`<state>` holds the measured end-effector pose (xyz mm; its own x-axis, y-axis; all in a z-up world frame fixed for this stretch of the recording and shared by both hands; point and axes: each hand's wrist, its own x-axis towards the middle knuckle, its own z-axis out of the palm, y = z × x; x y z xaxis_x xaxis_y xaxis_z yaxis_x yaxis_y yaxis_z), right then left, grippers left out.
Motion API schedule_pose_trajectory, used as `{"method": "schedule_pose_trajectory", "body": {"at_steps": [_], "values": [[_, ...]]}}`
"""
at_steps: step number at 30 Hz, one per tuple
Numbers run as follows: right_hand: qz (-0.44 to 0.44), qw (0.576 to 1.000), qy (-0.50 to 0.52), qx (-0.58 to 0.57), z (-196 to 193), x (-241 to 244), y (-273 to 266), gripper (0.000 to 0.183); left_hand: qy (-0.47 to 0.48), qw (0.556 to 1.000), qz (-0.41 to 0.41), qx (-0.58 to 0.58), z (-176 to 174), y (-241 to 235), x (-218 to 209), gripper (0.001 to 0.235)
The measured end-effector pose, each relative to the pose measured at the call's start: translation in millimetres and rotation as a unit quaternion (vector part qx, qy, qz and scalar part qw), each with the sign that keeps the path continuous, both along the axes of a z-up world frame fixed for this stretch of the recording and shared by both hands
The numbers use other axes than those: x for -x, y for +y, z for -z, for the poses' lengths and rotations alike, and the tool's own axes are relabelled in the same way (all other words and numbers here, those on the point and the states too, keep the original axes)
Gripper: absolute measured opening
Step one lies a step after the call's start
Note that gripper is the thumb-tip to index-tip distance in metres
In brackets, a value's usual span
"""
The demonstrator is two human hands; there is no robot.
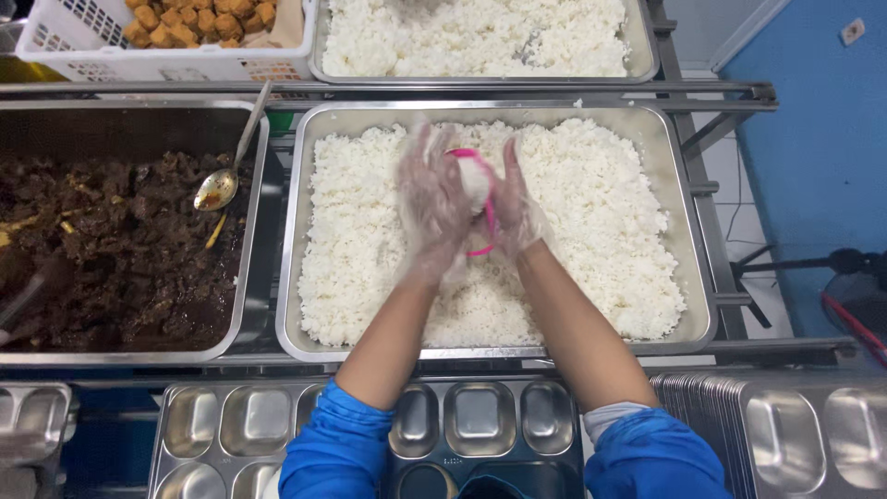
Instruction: The person uses a pink plastic scoop to portion white rice from a large metal tray into the compartments of stainless steel divided trays. The person wears clear disposable gloves and repeatedly scoops rice, places it into the tray sections, and moves the filled trays aside.
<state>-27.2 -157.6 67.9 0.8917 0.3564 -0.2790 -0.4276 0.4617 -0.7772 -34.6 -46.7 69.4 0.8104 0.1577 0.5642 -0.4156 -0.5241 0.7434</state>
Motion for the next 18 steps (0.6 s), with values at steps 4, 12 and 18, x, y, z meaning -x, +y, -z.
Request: {"method": "schedule_pose_trajectory", "body": {"at_steps": [4, 12, 18], "values": [[0.019, 0.999, -0.026, 0.041, 12, 7, 23, 0.098, 0.034, 0.967, -0.078, -0.239, -1, -1, -11, 0.022], [0.061, 0.990, -0.081, 0.101, 47, -4, 16, 0.083, 0.033, 0.999, 0.018, -0.007, 0, 14, -9, 0.019], [0.067, 0.985, -0.077, 0.139, 40, -8, 15, 0.072, 0.067, 0.939, 0.088, 0.325, 0, 27, -17, 0.045]]}}
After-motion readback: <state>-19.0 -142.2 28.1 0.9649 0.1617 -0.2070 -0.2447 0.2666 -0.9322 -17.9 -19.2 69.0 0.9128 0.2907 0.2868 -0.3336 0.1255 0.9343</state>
